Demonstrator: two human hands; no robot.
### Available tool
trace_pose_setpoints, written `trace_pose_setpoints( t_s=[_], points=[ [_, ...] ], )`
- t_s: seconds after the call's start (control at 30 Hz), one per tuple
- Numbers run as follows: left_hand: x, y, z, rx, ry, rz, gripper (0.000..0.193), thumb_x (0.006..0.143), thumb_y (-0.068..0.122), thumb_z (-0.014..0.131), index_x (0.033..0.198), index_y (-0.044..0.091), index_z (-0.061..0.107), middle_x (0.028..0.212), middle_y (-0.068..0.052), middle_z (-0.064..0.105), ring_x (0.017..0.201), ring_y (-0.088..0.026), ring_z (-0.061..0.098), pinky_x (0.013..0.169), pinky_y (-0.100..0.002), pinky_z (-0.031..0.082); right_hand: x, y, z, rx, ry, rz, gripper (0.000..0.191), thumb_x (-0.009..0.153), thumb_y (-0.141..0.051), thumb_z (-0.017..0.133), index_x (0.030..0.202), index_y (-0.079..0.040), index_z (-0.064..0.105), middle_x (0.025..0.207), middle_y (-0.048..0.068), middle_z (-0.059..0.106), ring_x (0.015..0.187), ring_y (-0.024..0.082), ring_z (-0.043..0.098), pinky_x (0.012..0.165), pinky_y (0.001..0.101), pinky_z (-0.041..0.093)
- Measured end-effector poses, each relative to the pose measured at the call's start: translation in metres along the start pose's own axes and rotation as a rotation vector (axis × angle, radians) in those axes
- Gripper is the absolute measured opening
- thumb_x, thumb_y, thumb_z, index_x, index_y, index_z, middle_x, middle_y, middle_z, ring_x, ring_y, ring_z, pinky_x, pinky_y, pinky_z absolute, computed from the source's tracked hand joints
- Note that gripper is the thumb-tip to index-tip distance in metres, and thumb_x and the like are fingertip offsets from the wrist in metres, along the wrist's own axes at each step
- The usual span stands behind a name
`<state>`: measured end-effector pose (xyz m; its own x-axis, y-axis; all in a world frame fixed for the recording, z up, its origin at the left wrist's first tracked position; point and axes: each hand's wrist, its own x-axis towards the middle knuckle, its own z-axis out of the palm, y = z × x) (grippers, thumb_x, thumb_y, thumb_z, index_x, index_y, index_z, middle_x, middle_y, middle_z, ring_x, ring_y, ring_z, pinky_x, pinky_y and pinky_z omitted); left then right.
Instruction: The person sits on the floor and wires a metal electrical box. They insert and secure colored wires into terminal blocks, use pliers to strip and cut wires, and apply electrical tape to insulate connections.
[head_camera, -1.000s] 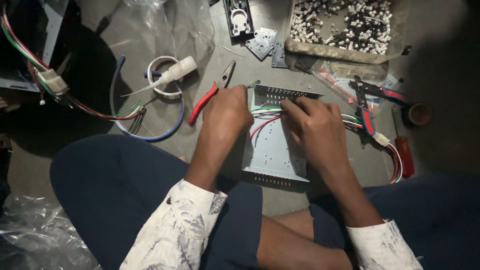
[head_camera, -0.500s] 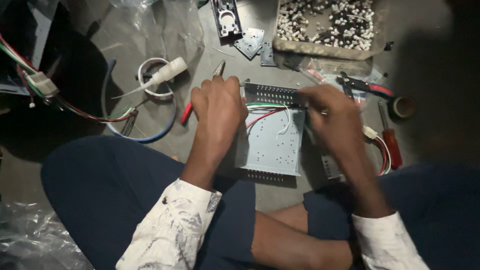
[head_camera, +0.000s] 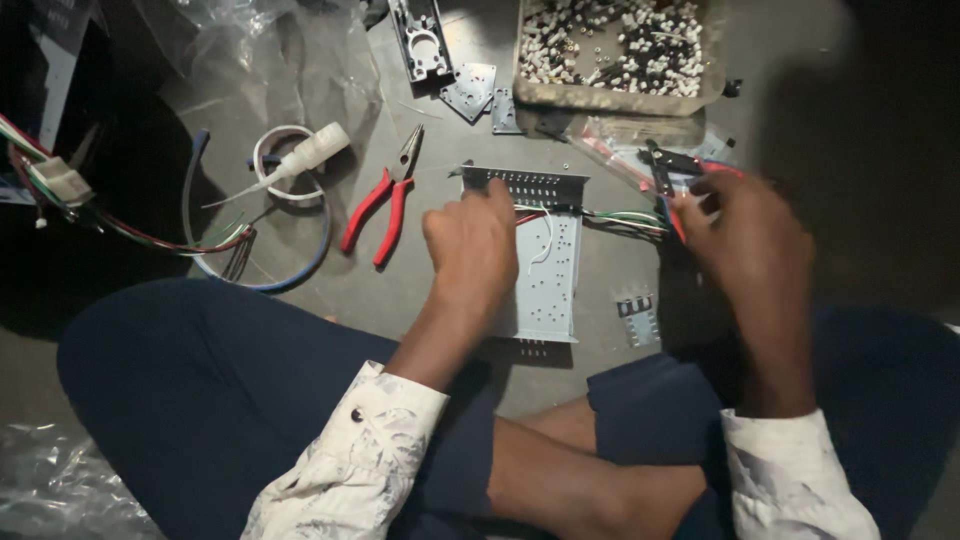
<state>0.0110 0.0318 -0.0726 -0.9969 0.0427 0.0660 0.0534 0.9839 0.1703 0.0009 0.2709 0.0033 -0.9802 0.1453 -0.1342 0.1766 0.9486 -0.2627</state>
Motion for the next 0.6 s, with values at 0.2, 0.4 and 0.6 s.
trace_pose_setpoints(
  t_s=[0.2,0.4,0.6],
  points=[
    [0.007,-0.021,-0.002,0.010,0.133,-0.011,0.028,0.073,0.008,0.071,0.101,0.006,0.071,0.082,-0.013,0.073,0.066,-0.032,0.073,0.055,-0.044,0.053,0.014,0.012,0.026,-0.100,-0.135,0.064,0.037,0.089,-0.042,0.075,0.114,-0.014,0.075,0.107,0.011,0.077,0.097,0.034,0.073,0.080,0.0491,0.054],
    [0.016,-0.033,-0.018,-0.025,-0.091,-0.108,0.029,0.071,0.025,0.082,0.092,0.008,0.072,0.081,-0.016,0.072,0.072,-0.037,0.072,0.057,-0.050,0.053,0.025,0.020,0.002,0.186,-0.221,0.272,0.037,0.085,-0.038,0.078,0.113,-0.013,0.078,0.107,0.011,0.078,0.093,0.025,0.076,0.082,0.0411,0.056],
    [0.009,-0.030,-0.032,-0.121,0.001,-0.073,0.041,0.071,0.033,0.086,0.100,0.007,0.073,0.085,-0.017,0.074,0.077,-0.039,0.073,0.065,-0.051,0.054,0.025,0.052,-0.015,0.227,0.132,0.167,0.036,0.088,-0.031,0.078,0.113,-0.006,0.077,0.107,0.014,0.077,0.093,0.026,0.075,0.081,0.0396,0.056]
  ],
)
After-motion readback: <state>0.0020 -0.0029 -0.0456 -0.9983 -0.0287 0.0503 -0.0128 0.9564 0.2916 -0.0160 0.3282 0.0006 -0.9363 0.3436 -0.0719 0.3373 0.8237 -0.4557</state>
